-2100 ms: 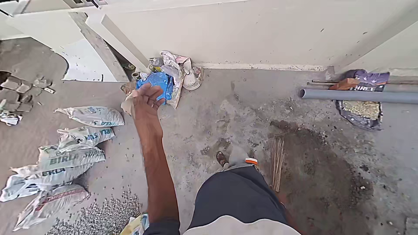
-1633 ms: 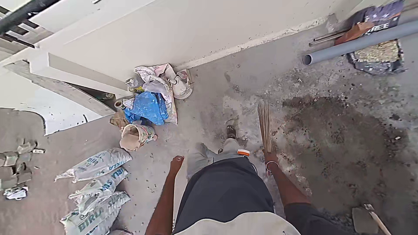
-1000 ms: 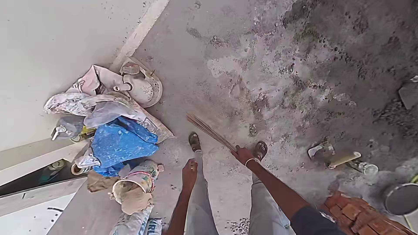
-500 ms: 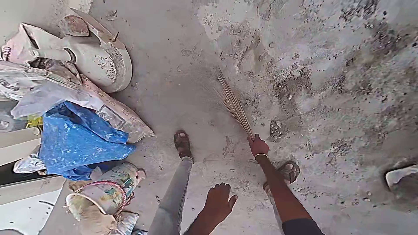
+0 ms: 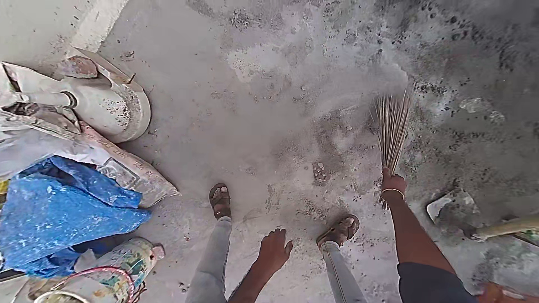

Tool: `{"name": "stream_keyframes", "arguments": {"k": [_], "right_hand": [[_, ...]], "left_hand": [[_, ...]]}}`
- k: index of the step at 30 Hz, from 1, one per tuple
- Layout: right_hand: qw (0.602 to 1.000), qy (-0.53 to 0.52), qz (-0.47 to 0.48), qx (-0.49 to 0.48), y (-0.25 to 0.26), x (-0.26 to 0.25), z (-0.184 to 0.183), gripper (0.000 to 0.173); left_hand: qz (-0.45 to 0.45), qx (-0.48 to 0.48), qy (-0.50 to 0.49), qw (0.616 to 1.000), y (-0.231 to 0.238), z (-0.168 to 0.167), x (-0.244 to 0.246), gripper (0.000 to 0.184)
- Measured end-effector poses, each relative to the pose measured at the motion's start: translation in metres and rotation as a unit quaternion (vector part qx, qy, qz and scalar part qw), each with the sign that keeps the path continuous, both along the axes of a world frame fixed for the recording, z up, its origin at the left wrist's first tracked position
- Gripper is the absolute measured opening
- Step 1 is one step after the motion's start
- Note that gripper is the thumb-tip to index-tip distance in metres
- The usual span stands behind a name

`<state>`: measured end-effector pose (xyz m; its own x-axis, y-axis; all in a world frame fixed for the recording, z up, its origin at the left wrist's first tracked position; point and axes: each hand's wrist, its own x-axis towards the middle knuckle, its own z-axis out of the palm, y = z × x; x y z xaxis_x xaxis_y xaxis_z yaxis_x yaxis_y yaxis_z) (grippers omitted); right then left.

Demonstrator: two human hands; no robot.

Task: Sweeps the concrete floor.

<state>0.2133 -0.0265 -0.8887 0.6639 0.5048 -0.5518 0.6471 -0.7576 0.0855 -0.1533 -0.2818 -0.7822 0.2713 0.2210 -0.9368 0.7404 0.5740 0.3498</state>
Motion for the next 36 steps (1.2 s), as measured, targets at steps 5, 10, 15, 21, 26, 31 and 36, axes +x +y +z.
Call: {"name": "stream_keyframes", "arguments": {"k": [5, 10, 15, 21, 26, 31, 36], "right_hand": [[0.984, 0.123, -0.036, 0.121, -0.067, -0.11, 0.006, 0.06], [0.897, 0.282, 0.306, -0.148, -0.152, -0.32, -0.029, 0.062], [0.811, 0.275, 0.475, -0.2, -0.082, -0.382, -0.12, 0.065], [0.968, 0.097, 0.227, -0.054, 0.051, -0.17, -0.108, 0.07], [0.999, 0.0, 0.031, -0.044, 0.077, -0.036, -0.04, 0.071], [0.985, 0.042, -0.103, 0.131, 0.053, -0.006, 0.004, 0.066], [0.981, 0.178, 0.024, 0.072, -0.088, -0.13, 0.002, 0.055]], "left_hand": [[0.011, -0.008, 0.021, 1.0, 0.003, -0.008, -0.017, 0.054], [0.012, -0.026, 0.038, 0.999, 0.002, -0.015, -0.02, 0.049], [-0.013, -0.058, 0.047, 0.997, 0.005, -0.022, -0.022, 0.049], [-0.002, -0.036, 0.049, 0.998, 0.012, -0.018, -0.019, 0.051], [0.005, -0.028, 0.047, 0.998, 0.017, -0.021, -0.026, 0.051], [0.005, -0.043, 0.024, 0.999, 0.0, -0.021, -0.023, 0.051], [0.005, -0.037, 0.036, 0.999, -0.002, -0.023, -0.018, 0.051]]}}
